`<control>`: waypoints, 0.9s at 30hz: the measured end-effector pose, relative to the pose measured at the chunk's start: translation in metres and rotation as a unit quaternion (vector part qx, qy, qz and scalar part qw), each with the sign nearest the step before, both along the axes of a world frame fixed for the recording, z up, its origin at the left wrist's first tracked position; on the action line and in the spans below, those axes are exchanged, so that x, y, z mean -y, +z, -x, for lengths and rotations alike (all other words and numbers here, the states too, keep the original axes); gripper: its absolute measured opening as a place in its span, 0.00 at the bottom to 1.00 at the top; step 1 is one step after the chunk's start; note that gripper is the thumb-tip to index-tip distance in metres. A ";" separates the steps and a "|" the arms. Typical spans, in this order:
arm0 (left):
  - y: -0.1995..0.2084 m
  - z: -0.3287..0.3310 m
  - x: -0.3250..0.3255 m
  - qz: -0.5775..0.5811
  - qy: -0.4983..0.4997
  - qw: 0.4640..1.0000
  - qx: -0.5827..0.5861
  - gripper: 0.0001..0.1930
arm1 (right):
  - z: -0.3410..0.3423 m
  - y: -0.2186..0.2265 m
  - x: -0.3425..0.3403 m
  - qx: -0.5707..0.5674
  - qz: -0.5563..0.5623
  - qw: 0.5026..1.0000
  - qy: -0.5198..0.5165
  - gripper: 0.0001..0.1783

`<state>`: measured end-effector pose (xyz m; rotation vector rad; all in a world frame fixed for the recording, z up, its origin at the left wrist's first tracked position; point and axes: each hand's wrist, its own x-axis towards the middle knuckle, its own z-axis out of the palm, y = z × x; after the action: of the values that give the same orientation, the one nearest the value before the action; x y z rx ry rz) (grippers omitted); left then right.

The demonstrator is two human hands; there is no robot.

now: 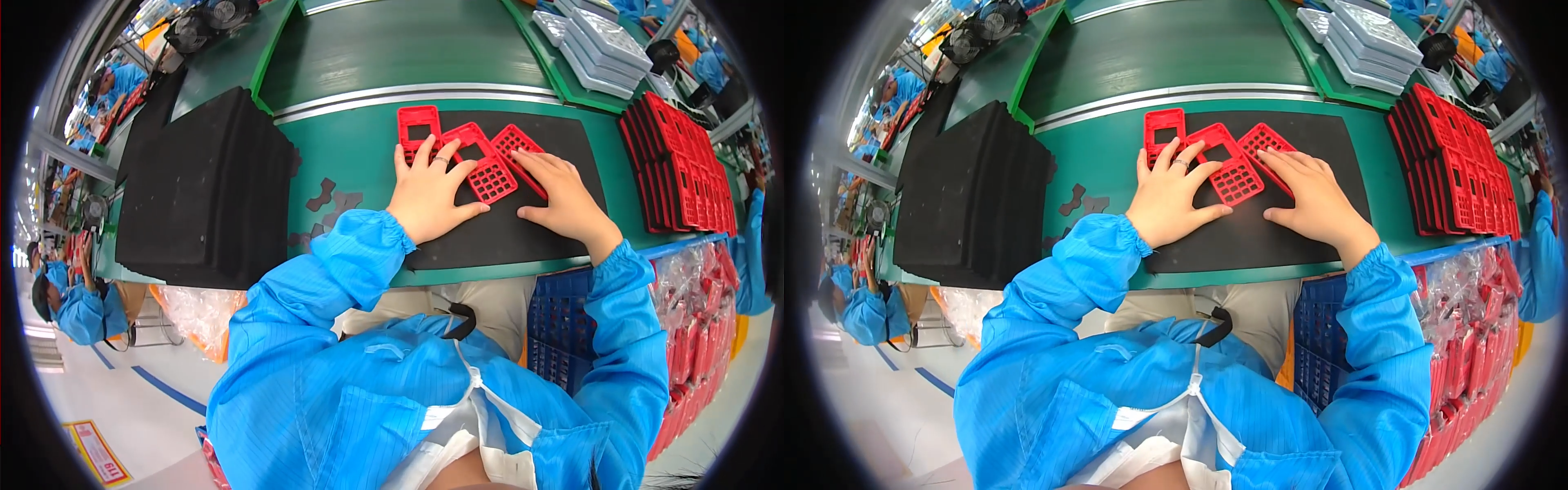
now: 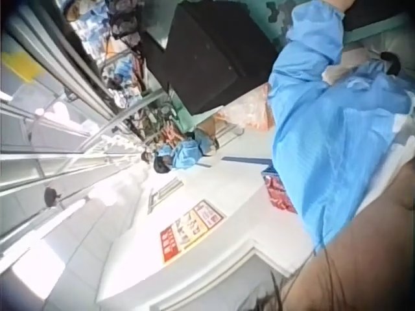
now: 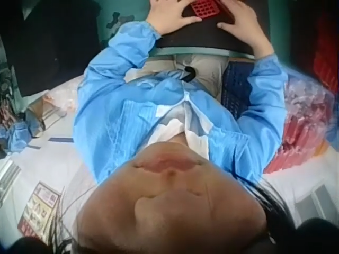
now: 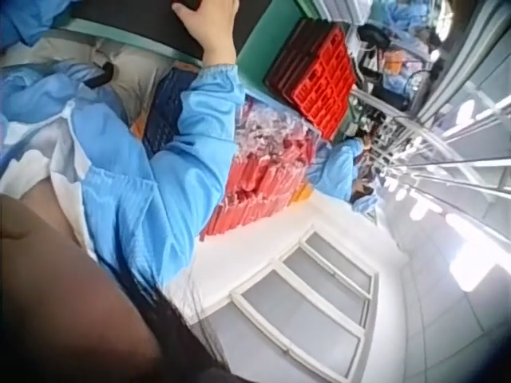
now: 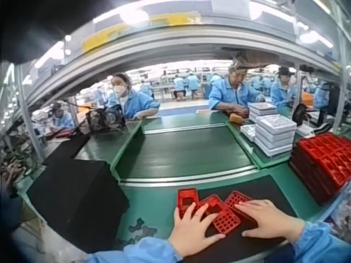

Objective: The person unpacks red plastic housing components from plastic packaging bags by hand, arranging them on a black assembly mat.

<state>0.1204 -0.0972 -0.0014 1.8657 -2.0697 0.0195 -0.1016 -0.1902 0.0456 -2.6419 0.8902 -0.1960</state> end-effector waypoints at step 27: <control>-0.004 -0.007 -0.001 0.100 0.023 0.991 0.090 0.18 | -0.029 -0.059 0.007 0.232 0.135 0.963 0.015 0.13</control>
<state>0.1278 -0.0963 -0.0058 1.8457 -2.0526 0.4043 -0.0725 -0.1971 -0.0137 -2.6649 0.6995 -0.9459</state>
